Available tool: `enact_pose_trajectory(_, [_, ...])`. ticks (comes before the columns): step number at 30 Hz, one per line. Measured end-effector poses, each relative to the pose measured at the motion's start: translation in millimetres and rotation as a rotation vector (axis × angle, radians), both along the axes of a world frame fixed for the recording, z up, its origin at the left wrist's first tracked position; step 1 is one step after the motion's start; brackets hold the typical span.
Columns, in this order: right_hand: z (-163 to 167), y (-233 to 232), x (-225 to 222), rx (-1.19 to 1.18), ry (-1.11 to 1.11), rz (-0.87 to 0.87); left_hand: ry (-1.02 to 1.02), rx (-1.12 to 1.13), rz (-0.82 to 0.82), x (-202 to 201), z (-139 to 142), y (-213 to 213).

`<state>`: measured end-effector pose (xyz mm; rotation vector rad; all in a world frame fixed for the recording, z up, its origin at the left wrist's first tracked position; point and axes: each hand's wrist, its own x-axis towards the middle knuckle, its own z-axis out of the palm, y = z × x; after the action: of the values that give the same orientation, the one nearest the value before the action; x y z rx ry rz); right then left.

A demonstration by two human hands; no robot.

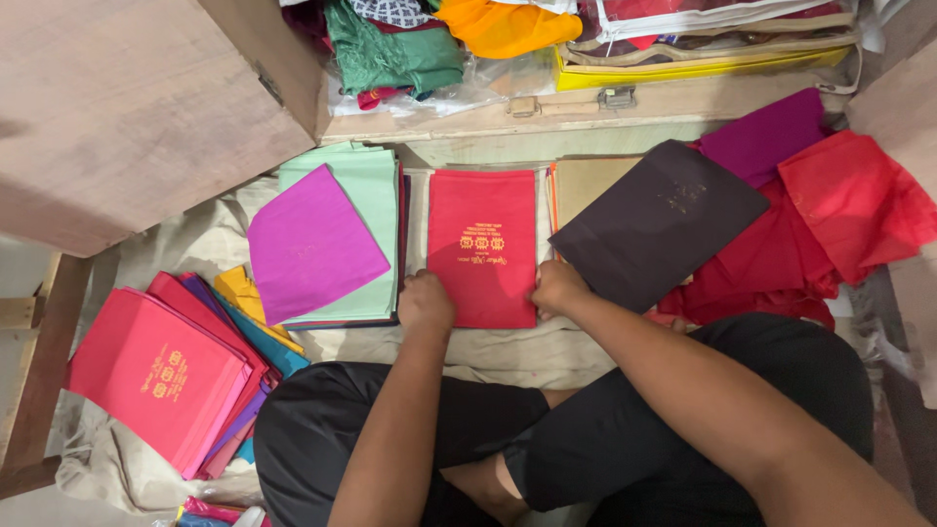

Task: The person sits on the floor and folds multiple colorful cloth items one by one. They pick up each cloth, fold it into a smaller square, and place it into a neat stack. The process is repeated for several different colored cloths.

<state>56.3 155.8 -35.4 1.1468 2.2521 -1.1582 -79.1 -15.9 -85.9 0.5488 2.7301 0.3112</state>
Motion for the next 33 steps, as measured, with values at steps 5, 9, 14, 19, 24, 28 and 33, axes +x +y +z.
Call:
enact_pose_trajectory(5, [1.4,3.9,-1.0,-0.010,0.033,0.001,0.028,0.005,-0.029,-0.5,0.9,-1.9])
enact_pose_trajectory(9, [11.5,5.1,0.8,0.051,-0.068,0.134,0.042,0.025,-0.038,17.2,28.8,-3.8])
enact_pose_trajectory(14, [35.7,57.8,11.0,0.440,0.132,0.103,0.127,0.029,-0.197,53.2,81.2,-7.5])
enact_pose_trajectory(19, [73.2,176.5,71.4,0.722,-0.181,-0.142,0.012,0.366,-0.169,80.1,110.7,-35.4])
enact_pose_trajectory(24, [54.9,221.8,91.3,0.629,-0.303,-0.460,-0.146,0.451,-0.102,78.8,109.5,-39.6])
enact_pose_trajectory(28, [41.5,223.9,83.7,0.733,-0.161,-0.341,-0.168,0.533,-0.084,73.8,96.7,-30.4])
enact_pose_trajectory(33, [62.2,201.1,89.3,0.573,0.207,-0.118,-0.293,0.616,-0.151,73.1,75.7,-19.5])
